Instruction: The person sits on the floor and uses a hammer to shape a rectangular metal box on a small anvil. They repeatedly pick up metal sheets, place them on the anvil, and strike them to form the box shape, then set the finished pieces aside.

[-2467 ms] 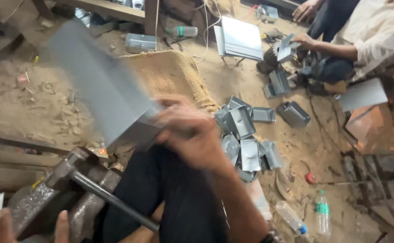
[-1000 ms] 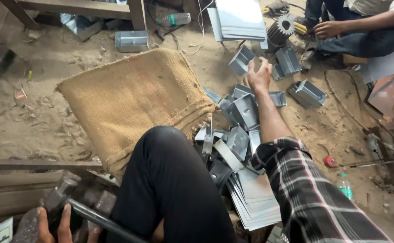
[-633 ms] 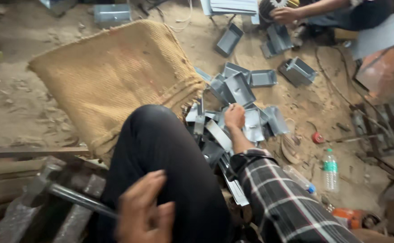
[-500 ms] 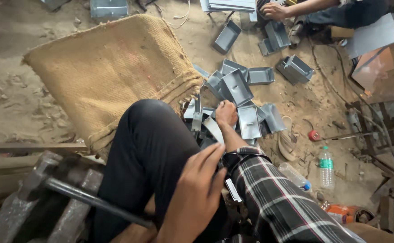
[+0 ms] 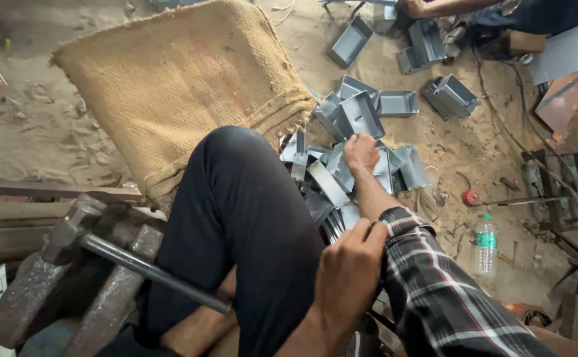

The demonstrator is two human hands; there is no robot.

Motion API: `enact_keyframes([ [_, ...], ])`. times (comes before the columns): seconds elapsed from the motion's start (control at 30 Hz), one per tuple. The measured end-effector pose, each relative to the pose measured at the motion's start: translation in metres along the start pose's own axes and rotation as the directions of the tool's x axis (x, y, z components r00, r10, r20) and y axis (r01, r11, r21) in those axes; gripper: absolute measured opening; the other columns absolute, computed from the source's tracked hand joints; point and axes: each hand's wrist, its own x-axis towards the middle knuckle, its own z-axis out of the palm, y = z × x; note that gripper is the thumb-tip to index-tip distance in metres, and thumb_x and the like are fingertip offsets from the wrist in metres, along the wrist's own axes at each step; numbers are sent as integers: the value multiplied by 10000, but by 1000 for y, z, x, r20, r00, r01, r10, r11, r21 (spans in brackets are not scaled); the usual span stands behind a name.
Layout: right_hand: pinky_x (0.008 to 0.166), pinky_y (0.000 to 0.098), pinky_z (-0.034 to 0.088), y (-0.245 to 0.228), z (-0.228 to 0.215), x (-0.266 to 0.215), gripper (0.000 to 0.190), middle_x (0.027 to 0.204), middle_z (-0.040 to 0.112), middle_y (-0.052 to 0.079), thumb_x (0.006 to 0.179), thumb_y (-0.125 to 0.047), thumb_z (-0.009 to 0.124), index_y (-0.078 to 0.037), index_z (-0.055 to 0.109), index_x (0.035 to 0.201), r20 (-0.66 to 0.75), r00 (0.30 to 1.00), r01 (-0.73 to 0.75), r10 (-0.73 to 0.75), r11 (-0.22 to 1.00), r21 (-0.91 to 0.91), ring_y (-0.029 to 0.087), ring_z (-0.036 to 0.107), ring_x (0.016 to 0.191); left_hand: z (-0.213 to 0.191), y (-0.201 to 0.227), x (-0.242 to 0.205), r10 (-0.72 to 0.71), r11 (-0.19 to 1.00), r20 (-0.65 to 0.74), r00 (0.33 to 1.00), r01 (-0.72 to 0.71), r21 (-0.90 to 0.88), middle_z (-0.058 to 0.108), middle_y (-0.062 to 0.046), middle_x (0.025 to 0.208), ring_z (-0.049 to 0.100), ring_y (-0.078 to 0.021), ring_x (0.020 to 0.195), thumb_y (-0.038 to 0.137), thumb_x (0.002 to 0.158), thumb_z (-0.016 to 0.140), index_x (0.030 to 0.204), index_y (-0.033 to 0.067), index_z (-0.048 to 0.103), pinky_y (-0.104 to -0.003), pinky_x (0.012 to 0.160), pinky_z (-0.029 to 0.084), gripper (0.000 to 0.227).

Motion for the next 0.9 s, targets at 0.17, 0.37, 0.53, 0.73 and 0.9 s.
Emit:
enact_keyframes([
  [0.17, 806, 538, 545, 56, -1, 14, 263, 990, 732, 192, 955, -308, 601, -90, 746, 978, -94, 973, -207, 210, 978, 34, 435, 704, 925, 6, 19, -34, -150, 965, 63, 987, 160, -210, 660, -173, 988, 695, -438, 819, 16, 857, 625, 1052, 70, 666, -509, 650, 553, 206],
  [0.37, 769, 535, 539, 91, 1, -9, 261, 929, 730, 198, 950, -295, 612, -73, 745, 915, -140, 893, -414, 427, 903, 111, 425, 704, 888, 3, 28, -37, 58, 923, 12, 998, -49, -381, 657, -164, 1022, 704, -413, 855, 48, 961, 596, 1176, 60, 675, -488, 722, 571, 230],
  [0.53, 738, 533, 533, 80, 3, -23, 270, 878, 729, 203, 945, -284, 621, -59, 744, 862, -273, 875, -363, 399, 915, 175, 416, 705, 857, -7, 20, -54, 176, 976, 228, 958, -140, -166, 697, -148, 1023, 741, -272, 741, 106, 962, 636, 1202, 16, 692, -406, 626, 598, 262],
  [0.73, 546, 356, 472, -49, -104, -25, 225, 682, 656, 120, 1073, -127, 564, 9, 704, 961, -502, 846, 450, -181, 747, 489, 186, 670, 574, -143, -42, -51, 352, 921, -189, 917, -303, 246, 772, -80, 867, 763, -210, 709, 187, 802, 782, 819, 109, 706, -345, 635, 605, 110],
  [0.9, 557, 301, 397, -190, -224, -124, 125, 699, 619, 99, 1067, -37, 620, 24, 712, 1007, -580, 713, 691, -394, 534, 486, 129, 582, 575, -277, -154, -15, 109, 910, -698, 708, 212, 357, 705, -50, 752, 666, -130, 590, 112, 1088, 684, 885, 63, 752, -300, 558, 477, 220],
])
